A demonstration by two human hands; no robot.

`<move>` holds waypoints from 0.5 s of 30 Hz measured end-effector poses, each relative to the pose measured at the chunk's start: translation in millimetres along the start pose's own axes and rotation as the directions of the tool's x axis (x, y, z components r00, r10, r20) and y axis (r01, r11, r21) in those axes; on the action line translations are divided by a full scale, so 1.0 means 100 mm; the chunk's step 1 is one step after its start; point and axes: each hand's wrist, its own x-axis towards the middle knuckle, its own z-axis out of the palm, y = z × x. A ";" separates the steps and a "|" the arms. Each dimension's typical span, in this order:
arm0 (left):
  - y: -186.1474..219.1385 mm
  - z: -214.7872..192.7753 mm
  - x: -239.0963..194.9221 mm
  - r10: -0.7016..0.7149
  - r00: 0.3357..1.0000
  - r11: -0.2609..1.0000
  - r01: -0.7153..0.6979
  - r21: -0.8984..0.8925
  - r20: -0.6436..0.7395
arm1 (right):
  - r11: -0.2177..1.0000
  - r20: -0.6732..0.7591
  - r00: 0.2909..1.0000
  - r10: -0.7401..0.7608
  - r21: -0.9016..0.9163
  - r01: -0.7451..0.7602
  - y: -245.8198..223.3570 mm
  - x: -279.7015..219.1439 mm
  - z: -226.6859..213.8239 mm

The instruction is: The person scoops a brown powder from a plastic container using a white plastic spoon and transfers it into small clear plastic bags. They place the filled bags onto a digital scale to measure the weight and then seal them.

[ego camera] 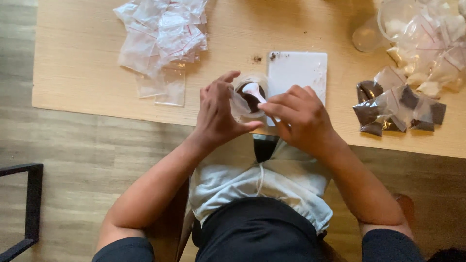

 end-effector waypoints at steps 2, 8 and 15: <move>-0.01 0.06 0.01 0.000 1.000 1.000 0.000 0.006 -0.013 | 0.998 0.024 1.000 -0.020 -0.052 0.021 -0.01 -0.03 0.07; -0.07 0.19 0.00 0.005 0.995 1.000 -0.002 0.031 -0.095 | 0.982 0.046 0.997 -0.058 -0.179 0.065 0.03 -0.08 0.15; -0.10 0.32 -0.01 0.064 0.994 0.998 -0.066 -0.025 -0.090 | 0.991 -0.021 0.991 0.131 -0.007 -0.131 0.05 -0.18 0.16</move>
